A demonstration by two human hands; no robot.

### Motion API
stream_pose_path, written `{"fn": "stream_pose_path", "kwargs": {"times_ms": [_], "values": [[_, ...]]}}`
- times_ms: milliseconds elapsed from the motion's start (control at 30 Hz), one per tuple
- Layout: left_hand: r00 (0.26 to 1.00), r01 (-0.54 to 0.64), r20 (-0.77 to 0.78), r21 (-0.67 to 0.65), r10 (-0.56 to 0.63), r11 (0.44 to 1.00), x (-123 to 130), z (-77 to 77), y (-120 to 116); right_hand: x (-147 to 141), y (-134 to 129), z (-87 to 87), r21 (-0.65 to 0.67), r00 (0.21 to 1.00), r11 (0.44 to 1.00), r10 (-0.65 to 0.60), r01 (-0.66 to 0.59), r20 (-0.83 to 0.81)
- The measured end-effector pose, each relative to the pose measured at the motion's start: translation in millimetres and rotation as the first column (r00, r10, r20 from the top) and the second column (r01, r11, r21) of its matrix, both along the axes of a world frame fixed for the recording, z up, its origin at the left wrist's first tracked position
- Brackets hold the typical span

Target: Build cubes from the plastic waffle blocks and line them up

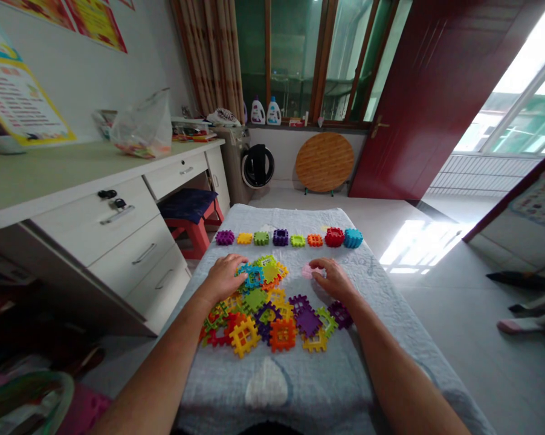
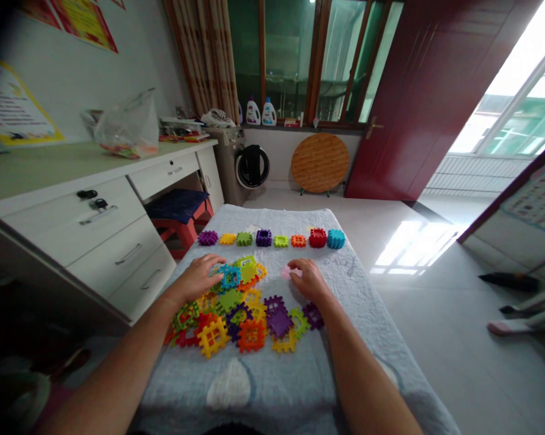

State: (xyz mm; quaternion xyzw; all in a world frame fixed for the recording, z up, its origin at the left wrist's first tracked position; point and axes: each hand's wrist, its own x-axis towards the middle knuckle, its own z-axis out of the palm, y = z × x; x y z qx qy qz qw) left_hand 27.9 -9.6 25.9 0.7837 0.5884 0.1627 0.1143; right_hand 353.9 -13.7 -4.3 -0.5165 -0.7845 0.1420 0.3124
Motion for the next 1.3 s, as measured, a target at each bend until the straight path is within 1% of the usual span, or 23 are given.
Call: {"fn": "stream_pose_path", "kwargs": {"times_ms": [133, 200, 300, 367, 467, 567, 667, 733, 767, 833, 900, 933, 1000, 1067, 1133, 1167, 1233, 1300], "values": [[0.988, 0.068, 0.142, -0.045, -0.061, 0.997, 0, -7.1, -1, -14, -8, 13.9, 0.006, 0.991, 0.994, 0.112, -0.113, 0.072], [0.972, 0.069, 0.228, -0.033, -0.060, 0.997, -2, -13.6, -2, -25, -10, 22.6, -0.008, 0.976, 0.984, 0.175, -0.175, 0.129], [0.935, 0.044, 0.354, -0.025, -0.032, 0.999, -8, -22.3, -3, -47, -9, 33.2, -0.036, 0.933, 0.963, 0.269, -0.268, 0.239], [0.898, 0.041, 0.440, -0.046, -0.017, 0.998, -13, -25.6, -2, -63, -4, 36.3, -0.039, 0.900, 0.950, 0.306, -0.310, 0.309], [0.843, 0.045, 0.538, -0.098, 0.014, 0.994, -20, -26.3, -1, -82, 4, 34.7, -0.024, 0.865, 0.939, 0.327, -0.344, 0.380], [0.813, 0.005, 0.575, -0.156, 0.087, 0.988, -25, -24.0, -2, -88, 12, 31.3, -0.015, 0.861, 0.938, 0.324, -0.346, 0.392], [0.808, -0.069, 0.570, -0.153, 0.145, 0.986, -26, -21.6, -2, -79, 17, 32.8, -0.016, 0.898, 0.939, 0.332, -0.343, 0.290], [0.816, -0.096, 0.557, -0.132, 0.154, 0.987, -25, -21.3, 0, -67, 19, 35.9, -0.022, 0.936, 0.950, 0.309, -0.310, 0.165], [0.820, -0.106, 0.550, -0.123, 0.157, 0.987, -25, -21.7, 1, -60, 20, 37.0, -0.036, 0.956, 0.961, 0.275, -0.273, 0.097], [0.828, -0.132, 0.536, -0.097, 0.163, 0.987, -26, -23.3, 2, -44, 22, 36.5, -0.095, 0.984, 0.980, 0.174, -0.177, -0.038], [0.831, -0.168, 0.528, -0.065, 0.177, 0.984, -26, -25.1, 3, -29, 24, 31.4, -0.177, 0.986, 0.979, 0.074, -0.100, -0.146], [0.830, -0.183, 0.526, -0.055, 0.184, 0.982, -27, -25.5, 3, -22, 25, 27.5, -0.213, 0.984, 0.974, 0.035, -0.072, -0.175], [0.822, -0.194, 0.535, -0.058, 0.194, 0.979, -28, -25.1, 2, -11, 25, 19.0, -0.255, 0.990, 0.967, -0.028, -0.009, -0.141], [0.803, -0.179, 0.562, -0.085, 0.196, 0.980, -30, -22.8, 0, -3, 24, 11.8, -0.229, 0.997, 0.971, -0.074, 0.071, -0.006], [0.777, -0.135, 0.601, -0.130, 0.187, 0.982, -33, -19.4, -1, 2, 22, 7.8, -0.124, 0.983, 0.983, -0.122, 0.139, 0.136], [0.765, -0.105, 0.618, -0.159, 0.182, 0.982, -35, -17.6, -2, 4, 20, 7.2, -0.061, 0.972, 0.985, -0.151, 0.164, 0.180], [0.748, -0.048, 0.636, -0.232, 0.189, 0.971, -39, -14.2, -3, 4, 19, 9.1, 0.038, 0.957, 0.979, -0.205, 0.202, 0.207], [0.736, -0.008, 0.641, -0.314, 0.219, 0.949, -44, -11.5, -4, -2, 20, 14.4, 0.077, 0.960, 0.978, -0.207, 0.196, 0.187]]}}
